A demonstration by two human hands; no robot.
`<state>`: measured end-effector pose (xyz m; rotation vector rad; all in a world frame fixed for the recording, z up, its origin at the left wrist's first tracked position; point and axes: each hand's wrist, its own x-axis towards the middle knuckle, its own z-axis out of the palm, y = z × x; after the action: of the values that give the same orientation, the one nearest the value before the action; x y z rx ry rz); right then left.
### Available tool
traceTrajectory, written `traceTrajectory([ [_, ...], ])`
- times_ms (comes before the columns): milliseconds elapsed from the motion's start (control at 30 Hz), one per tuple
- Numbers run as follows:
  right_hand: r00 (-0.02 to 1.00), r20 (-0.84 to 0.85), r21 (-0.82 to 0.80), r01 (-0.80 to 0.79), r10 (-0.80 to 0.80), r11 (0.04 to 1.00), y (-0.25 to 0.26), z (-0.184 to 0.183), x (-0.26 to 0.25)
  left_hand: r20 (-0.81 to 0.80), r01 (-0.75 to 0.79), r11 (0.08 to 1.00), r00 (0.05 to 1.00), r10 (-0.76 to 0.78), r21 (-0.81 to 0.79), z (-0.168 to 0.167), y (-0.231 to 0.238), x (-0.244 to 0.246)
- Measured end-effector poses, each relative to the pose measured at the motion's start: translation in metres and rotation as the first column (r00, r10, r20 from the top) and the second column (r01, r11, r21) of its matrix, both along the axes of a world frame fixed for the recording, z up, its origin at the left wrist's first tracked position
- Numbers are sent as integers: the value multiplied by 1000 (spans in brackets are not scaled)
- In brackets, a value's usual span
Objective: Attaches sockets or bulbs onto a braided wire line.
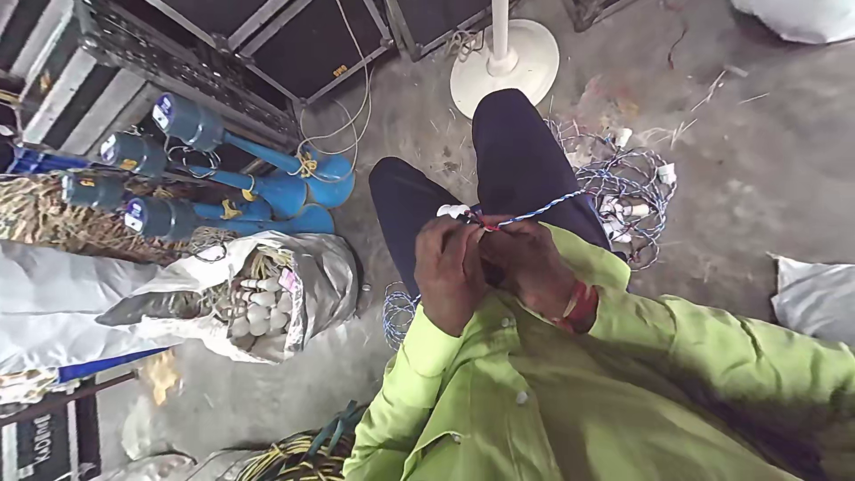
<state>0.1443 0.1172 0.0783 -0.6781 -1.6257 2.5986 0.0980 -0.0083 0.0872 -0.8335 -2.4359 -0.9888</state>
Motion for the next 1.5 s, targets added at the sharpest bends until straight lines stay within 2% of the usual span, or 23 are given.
traceTrajectory([
  [167,999,34,-9,12,-12,1000,3,-5,-2,132,53,999,990,-51,-12,1,1,1],
  [367,998,65,107,12,-19,994,2,-6,-2,111,38,999,993,-42,34,2,0,0],
  [467,997,76,103,11,-19,995,3,-7,-2,172,19,998,985,-29,59,3,-2,-1],
  [500,998,67,80,-5,0,997,4,-8,-2,211,14,997,977,-29,73,3,-3,-2],
  [567,996,43,-73,-74,77,995,9,-14,-3,327,9,989,943,-59,151,6,-8,-6],
  [633,988,37,-231,-136,149,963,15,-16,-6,483,-2,958,864,-143,286,8,-15,-11],
  [667,986,51,-241,-143,159,960,17,-14,-7,552,-19,941,814,-182,338,9,-18,-14],
  [767,979,62,-31,-194,196,981,24,-9,-3,657,-82,918,724,-213,388,8,-28,-17],
  [867,949,125,70,-300,290,951,39,1,4,617,-77,939,771,-157,335,18,-29,-16],
  [933,916,140,265,-400,376,877,48,20,12,582,-61,959,805,-116,276,25,-24,-13],
  [967,919,67,428,-379,389,821,51,26,19,562,-44,960,818,-125,277,27,-22,-12],
  [1000,921,-68,609,-267,384,747,55,28,26,555,-22,957,818,-149,289,27,-21,-11],
  [1033,887,-237,757,-86,395,648,60,24,28,560,4,953,809,-182,304,27,-20,-11],
  [1100,740,-417,887,205,527,414,75,15,16,620,23,938,745,-247,345,23,-19,-13],
  [1167,627,-336,939,279,703,201,84,17,3,683,39,925,662,-308,379,16,-16,-14],
  [1200,601,-285,950,279,747,138,85,18,0,706,49,923,629,-326,382,15,-15,-14],
  [1233,593,-251,955,279,765,98,86,20,-1,717,56,923,612,-333,381,14,-15,-14],
  [1300,592,-238,958,276,770,84,86,22,-1,732,68,923,589,-343,378,13,-14,-14],
  [1500,581,-131,968,249,804,-22,86,20,1,726,92,912,576,-376,399,4,-11,-7],
])
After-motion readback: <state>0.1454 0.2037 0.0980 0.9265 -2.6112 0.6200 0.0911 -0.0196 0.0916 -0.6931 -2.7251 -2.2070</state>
